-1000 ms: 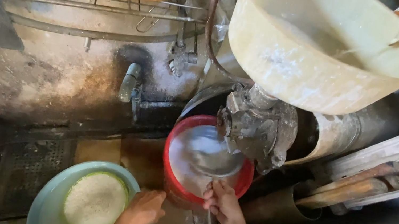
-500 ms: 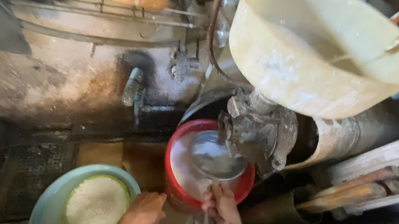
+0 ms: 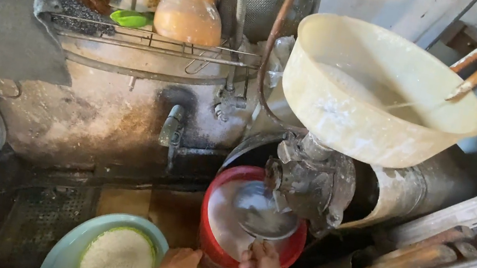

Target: Feeding soaked rice into a grinder and filtering the resulting liquid through a sieve into a bucket to make rice milk.

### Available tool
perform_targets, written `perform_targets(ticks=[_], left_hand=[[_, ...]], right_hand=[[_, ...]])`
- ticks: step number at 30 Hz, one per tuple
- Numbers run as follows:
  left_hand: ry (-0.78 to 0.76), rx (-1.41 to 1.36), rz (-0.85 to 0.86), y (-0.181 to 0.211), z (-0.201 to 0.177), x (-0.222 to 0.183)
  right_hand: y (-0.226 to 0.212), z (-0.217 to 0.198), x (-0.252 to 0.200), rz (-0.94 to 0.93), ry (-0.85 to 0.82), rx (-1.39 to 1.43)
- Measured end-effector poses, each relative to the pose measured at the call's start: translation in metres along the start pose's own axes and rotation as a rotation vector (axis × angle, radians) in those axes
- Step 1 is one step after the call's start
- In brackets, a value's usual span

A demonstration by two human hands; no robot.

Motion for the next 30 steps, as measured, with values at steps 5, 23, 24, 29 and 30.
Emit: perform_targets(ticks=[5,23,24,29,30], left_hand=[[-0.072,-0.002,-0.042,0.003,-0.018,-0.016],[-0.082,0.074,0.013,0.013,-0.007,-0.003],[-0.085,0.051,0.016,0.013,-0.009,-0.005],[-0.023,0.11,0.029,-0.005,0.008,0.012],[0.001,0.09,0.012,-0.004,0.004,0.009]], right_hand=[[-0.004,-0.004,0.011,-0.006,-0.058,0.027],[-0.01,-0.001,-0.01,0.014,-0.01,0.047],[-0.012,0.003,-0.015,0.015,0.002,0.048],[-0.009,-0.002,0.006,-0.027,-0.053,0.043],[-0.01,0.002,0.007,-0.053,0.019,0.033]])
Point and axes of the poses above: each hand's wrist, its own x-axis towards the middle knuckle, its own z-axis out of the palm, y = z × x, the point moved 4 cm from there along x, towards the middle knuckle, and after that the axes turned 4 degrees about x, right-handed, at the moved point
